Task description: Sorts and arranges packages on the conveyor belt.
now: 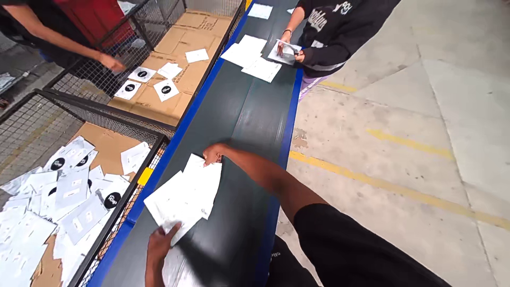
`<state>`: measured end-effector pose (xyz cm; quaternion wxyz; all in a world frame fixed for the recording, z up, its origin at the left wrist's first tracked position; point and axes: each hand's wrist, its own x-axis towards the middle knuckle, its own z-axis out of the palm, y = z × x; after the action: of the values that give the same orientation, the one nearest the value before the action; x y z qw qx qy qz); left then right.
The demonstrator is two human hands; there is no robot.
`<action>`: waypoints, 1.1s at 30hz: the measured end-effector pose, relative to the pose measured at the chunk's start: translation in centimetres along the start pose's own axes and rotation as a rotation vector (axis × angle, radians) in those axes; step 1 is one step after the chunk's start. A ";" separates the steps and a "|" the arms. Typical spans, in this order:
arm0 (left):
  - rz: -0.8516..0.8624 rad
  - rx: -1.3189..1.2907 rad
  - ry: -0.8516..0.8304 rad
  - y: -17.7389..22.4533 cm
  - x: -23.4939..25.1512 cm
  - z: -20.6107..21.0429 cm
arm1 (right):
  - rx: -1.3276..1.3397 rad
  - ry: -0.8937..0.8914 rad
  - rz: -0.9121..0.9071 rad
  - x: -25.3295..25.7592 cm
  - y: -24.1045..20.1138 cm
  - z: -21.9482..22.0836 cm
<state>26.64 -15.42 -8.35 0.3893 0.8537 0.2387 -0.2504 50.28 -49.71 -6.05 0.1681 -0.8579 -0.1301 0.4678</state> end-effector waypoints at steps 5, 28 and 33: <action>0.116 -0.530 -0.096 -5.1 -5.0 -2.7 | 0.708 0.231 -0.244 0.2 1.5 -9.7; 0.375 -0.877 -0.169 0.9 -5.0 -10.2 | 1.163 0.460 -0.235 -17.6 -2.2 22.2; 0.320 -0.776 0.054 0.4 -4.2 -14.4 | 1.140 0.473 -0.236 -19.1 -2.2 22.0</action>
<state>27.14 -5.25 2.68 0.7096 0.6763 0.1897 -0.0557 21.42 -51.28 -1.80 0.6740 -0.6935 0.0866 0.2394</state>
